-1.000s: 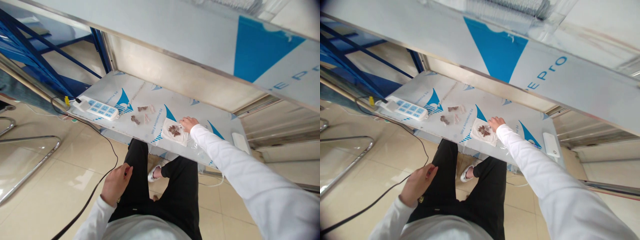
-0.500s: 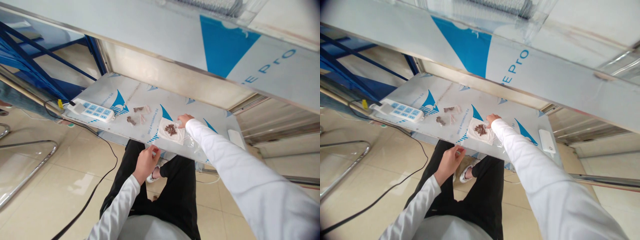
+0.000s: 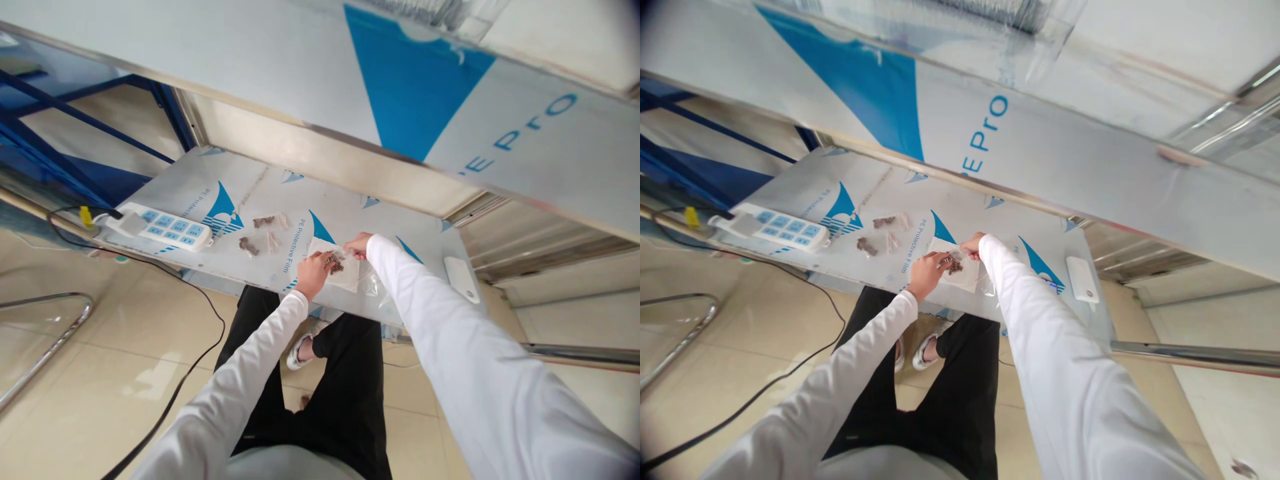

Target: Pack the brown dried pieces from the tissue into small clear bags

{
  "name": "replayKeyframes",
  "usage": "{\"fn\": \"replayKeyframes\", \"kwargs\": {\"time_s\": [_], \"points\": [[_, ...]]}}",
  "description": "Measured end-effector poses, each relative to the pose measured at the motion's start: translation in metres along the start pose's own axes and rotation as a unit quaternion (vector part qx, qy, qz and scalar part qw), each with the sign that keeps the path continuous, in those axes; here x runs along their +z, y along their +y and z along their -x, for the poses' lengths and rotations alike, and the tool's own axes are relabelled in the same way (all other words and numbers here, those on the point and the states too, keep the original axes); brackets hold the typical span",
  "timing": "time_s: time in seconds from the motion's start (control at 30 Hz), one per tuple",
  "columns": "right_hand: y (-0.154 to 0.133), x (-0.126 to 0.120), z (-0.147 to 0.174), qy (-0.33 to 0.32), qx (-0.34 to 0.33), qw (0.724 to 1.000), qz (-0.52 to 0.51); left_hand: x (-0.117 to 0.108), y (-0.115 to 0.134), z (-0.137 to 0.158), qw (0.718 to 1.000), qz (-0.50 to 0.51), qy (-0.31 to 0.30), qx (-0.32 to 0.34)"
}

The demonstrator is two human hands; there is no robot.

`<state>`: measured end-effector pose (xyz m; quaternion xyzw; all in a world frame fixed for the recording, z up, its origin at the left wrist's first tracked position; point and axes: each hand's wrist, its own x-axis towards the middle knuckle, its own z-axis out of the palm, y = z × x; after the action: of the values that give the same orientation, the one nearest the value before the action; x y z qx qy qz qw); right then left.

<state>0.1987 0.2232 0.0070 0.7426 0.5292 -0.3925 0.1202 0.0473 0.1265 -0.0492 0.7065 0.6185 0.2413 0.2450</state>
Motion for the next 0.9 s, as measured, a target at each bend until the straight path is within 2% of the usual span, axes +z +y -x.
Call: {"fn": "replayKeyframes", "kwargs": {"time_s": [0.23, 0.53, 0.67, 0.8, 0.9], "points": [[0.005, -0.001, -0.001, -0.034, 0.012, 0.997, -0.061, 0.002, -0.006, -0.014, 1.0, 0.005, -0.002, 0.031], [0.007, 0.002, 0.004, -0.014, -0.003, 0.983, -0.181, 0.006, -0.012, -0.017, 0.998, 0.013, 0.043, 0.046], [0.018, 0.008, 0.016, 0.004, -0.05, 0.955, -0.292, 0.001, -0.015, -0.01, 0.994, 0.022, 0.077, 0.072], [0.046, 0.017, 0.041, 0.024, -0.101, 0.908, -0.406, -0.007, -0.018, 0.003, 0.987, 0.036, 0.094, 0.122], [0.069, 0.028, 0.068, 0.037, -0.123, 0.874, -0.468, -0.014, -0.01, 0.018, 0.974, 0.097, 0.115, 0.172]]}}
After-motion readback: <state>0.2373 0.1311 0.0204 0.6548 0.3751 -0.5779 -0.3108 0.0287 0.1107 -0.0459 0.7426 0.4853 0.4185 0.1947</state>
